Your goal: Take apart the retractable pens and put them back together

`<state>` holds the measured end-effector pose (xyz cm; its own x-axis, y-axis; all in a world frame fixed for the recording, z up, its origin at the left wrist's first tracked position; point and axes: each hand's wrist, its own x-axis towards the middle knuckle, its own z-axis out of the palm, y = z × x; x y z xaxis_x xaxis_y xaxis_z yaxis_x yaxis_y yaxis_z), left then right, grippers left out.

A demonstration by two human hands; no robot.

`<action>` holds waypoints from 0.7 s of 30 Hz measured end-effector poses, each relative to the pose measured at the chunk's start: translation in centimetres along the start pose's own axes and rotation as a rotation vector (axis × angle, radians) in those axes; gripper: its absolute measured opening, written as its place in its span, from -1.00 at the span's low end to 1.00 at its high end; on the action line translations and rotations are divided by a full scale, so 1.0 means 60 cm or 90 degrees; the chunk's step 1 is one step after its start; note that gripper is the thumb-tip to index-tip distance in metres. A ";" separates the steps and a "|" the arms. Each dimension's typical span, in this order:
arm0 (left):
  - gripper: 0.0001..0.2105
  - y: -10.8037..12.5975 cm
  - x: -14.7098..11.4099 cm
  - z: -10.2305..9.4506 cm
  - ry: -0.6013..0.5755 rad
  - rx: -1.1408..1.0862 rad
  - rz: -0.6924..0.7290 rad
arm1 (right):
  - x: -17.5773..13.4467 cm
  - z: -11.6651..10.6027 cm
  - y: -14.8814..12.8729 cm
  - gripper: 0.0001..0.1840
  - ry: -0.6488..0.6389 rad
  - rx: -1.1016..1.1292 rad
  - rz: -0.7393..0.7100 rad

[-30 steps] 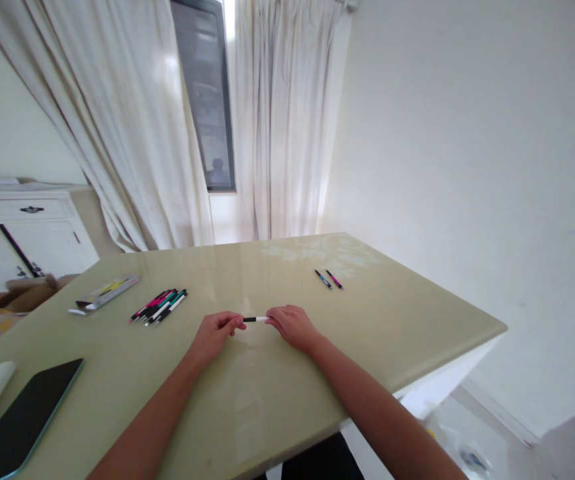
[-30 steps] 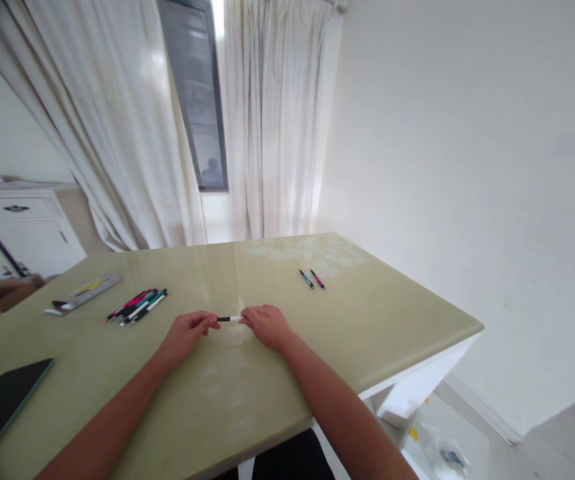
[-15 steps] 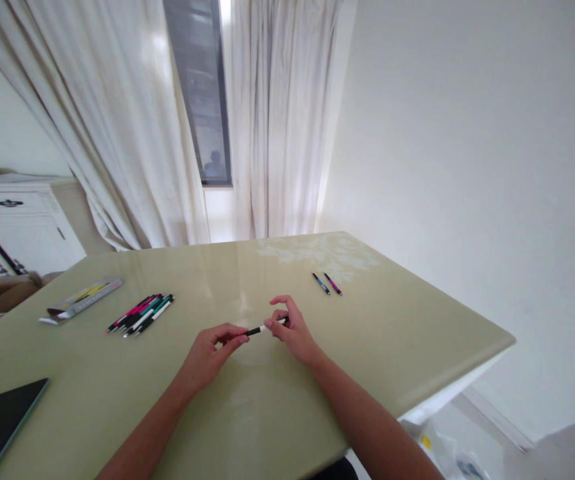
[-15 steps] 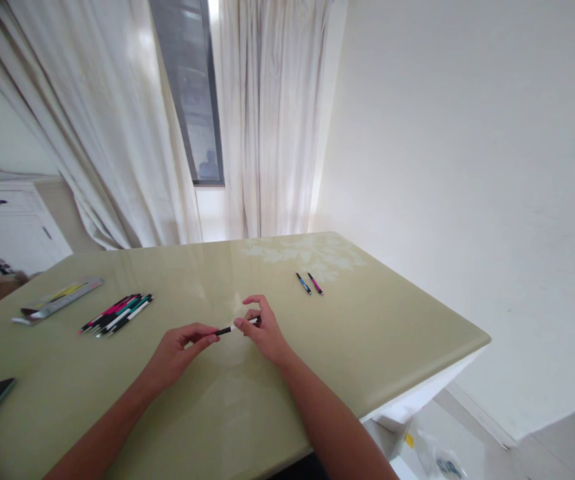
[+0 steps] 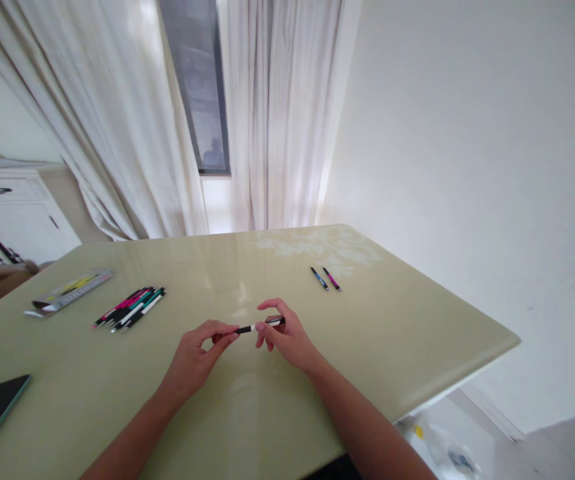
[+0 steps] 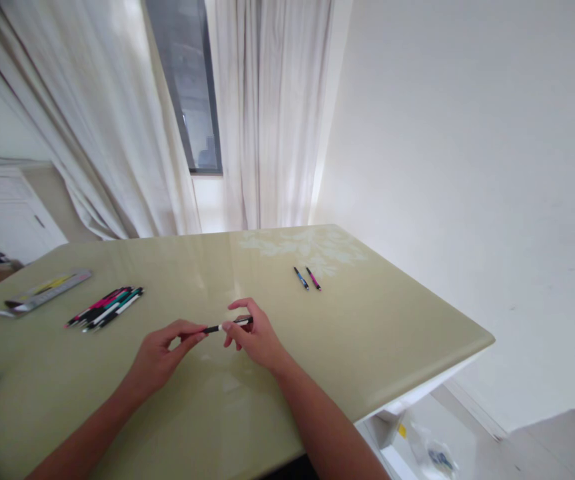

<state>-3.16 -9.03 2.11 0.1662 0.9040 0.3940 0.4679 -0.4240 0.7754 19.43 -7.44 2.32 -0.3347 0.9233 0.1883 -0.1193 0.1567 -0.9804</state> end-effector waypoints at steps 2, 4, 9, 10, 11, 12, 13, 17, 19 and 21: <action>-0.77 0.011 -0.001 0.005 0.006 0.004 0.020 | -0.003 -0.002 -0.004 -0.47 0.021 -0.015 0.011; -0.77 0.017 -0.002 0.009 0.012 0.011 0.039 | -0.003 -0.003 -0.007 -0.47 0.066 -0.023 0.007; -0.77 -0.005 -0.003 0.006 0.021 0.023 0.036 | 0.000 0.002 -0.007 -0.48 0.062 -0.012 0.017; -0.77 -0.010 -0.001 0.003 0.018 0.027 0.034 | 0.001 0.004 -0.005 -0.47 0.038 -0.008 0.026; -0.77 -0.014 0.001 -0.001 0.021 0.033 0.035 | 0.002 0.005 -0.004 -0.49 0.016 -0.005 0.031; -0.76 -0.014 0.005 -0.005 0.031 0.044 0.040 | 0.003 0.005 -0.002 -0.54 -0.001 -0.003 0.031; -0.74 -0.009 0.009 -0.010 0.048 0.060 0.044 | 0.006 0.003 -0.001 -0.61 -0.009 -0.004 0.024; -0.55 0.043 -0.004 -0.041 0.155 0.153 0.029 | 0.015 -0.030 -0.007 -0.70 0.110 -0.026 -0.054; -0.57 0.066 -0.048 -0.058 0.135 0.185 0.068 | 0.018 -0.065 -0.015 -0.67 0.263 -0.063 -0.099; -0.65 0.073 -0.115 -0.069 0.061 0.206 0.188 | 0.022 -0.111 -0.025 -0.58 0.417 -0.104 -0.109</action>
<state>-5.86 -17.35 4.85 0.2602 0.7308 0.6311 0.6622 -0.6107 0.4342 25.38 -4.13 3.66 0.3149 0.8946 0.3171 0.0390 0.3216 -0.9461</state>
